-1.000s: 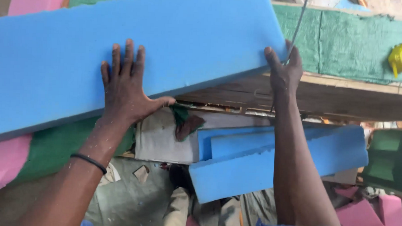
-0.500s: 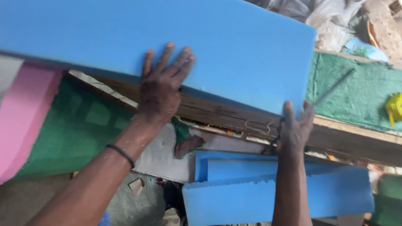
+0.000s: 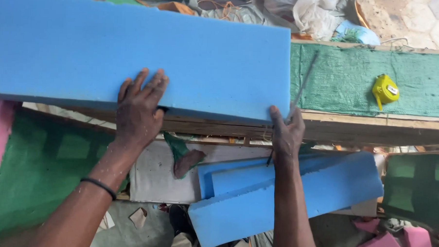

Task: The person uses a long knife to cut large blocks of blue upholstery foam on a low wooden workbench.

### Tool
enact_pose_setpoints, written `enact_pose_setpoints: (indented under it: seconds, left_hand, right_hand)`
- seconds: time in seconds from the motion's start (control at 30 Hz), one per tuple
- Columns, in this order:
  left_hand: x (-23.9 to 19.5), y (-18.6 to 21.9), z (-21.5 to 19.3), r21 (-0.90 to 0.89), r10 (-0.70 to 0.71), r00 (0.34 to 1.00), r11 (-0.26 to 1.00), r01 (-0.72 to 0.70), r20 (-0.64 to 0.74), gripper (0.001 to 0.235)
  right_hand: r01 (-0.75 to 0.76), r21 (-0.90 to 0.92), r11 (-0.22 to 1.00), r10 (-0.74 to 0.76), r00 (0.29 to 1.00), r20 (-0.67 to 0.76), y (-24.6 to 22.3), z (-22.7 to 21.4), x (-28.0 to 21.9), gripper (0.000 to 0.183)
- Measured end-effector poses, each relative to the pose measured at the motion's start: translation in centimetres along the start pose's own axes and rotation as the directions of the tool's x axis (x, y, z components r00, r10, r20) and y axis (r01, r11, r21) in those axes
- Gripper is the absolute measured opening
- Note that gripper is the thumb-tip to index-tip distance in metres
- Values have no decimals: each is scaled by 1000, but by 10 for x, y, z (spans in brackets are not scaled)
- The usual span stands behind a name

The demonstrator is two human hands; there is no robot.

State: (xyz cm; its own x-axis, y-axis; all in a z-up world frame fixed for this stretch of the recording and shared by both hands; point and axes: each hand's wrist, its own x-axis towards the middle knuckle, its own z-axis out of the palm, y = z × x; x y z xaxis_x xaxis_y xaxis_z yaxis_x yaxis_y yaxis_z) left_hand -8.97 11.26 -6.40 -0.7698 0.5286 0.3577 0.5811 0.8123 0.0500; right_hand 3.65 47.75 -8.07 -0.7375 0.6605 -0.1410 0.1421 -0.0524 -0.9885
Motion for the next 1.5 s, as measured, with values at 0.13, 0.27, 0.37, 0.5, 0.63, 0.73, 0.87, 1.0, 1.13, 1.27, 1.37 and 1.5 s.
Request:
enact_pose_setpoints:
  seconds: [0.13, 0.27, 0.37, 0.5, 0.63, 0.73, 0.87, 1.0, 1.13, 1.27, 1.37, 1.5]
  left_hand:
    - [13, 44, -11, -28, 130, 981, 990, -135, -144, 80]
    - [28, 101, 11, -2, 200, 933, 978, -210, -299, 59]
    - [63, 164, 1, -71, 207, 922, 968, -242, -329, 58]
    - [85, 221, 47, -143, 246, 935, 947, -288, -255, 64]
    - [93, 241, 89, -207, 118, 984, 968, -144, -136, 58]
    - [98, 247, 87, -220, 46, 991, 973, -73, -128, 59]
    - [101, 255, 61, -334, -96, 993, 940, 70, -62, 51]
    - [155, 275, 82, -323, -163, 970, 941, 99, -180, 47]
    - [201, 349, 101, -416, 74, 993, 903, -104, -88, 89]
    - [211, 391, 107, -168, 48, 980, 986, -15, 196, 117]
    - [215, 385, 110, -168, 85, 984, 984, -59, 156, 115]
    - [209, 381, 118, -179, 82, 988, 982, -57, 135, 116]
  right_hand:
    - [122, 20, 992, -117, 981, -155, -17, -33, -6, 53]
    - [239, -1, 971, -230, 936, -265, -23, -87, 13, 49]
    - [221, 18, 975, -210, 946, -248, -2, -138, 47, 39]
    - [178, 95, 979, -146, 950, -275, 54, -211, 98, 33]
    - [231, -136, 963, -261, 926, -272, 33, -229, 109, 38]
    - [211, -175, 962, -249, 941, -231, 16, -223, 92, 40]
    - [89, -89, 992, -103, 980, -170, 1, -212, 73, 49]
    - [7, -25, 1000, -10, 994, -105, -19, -221, 61, 56]
    - [-139, 115, 984, 141, 990, -10, -19, -252, 77, 41]
    - [50, -468, 882, -162, 966, -201, -7, -292, 156, 59]
    - [78, -565, 821, -165, 981, -104, -9, -272, 214, 71]
    - [59, -742, 668, -118, 993, -27, 30, -266, 273, 79]
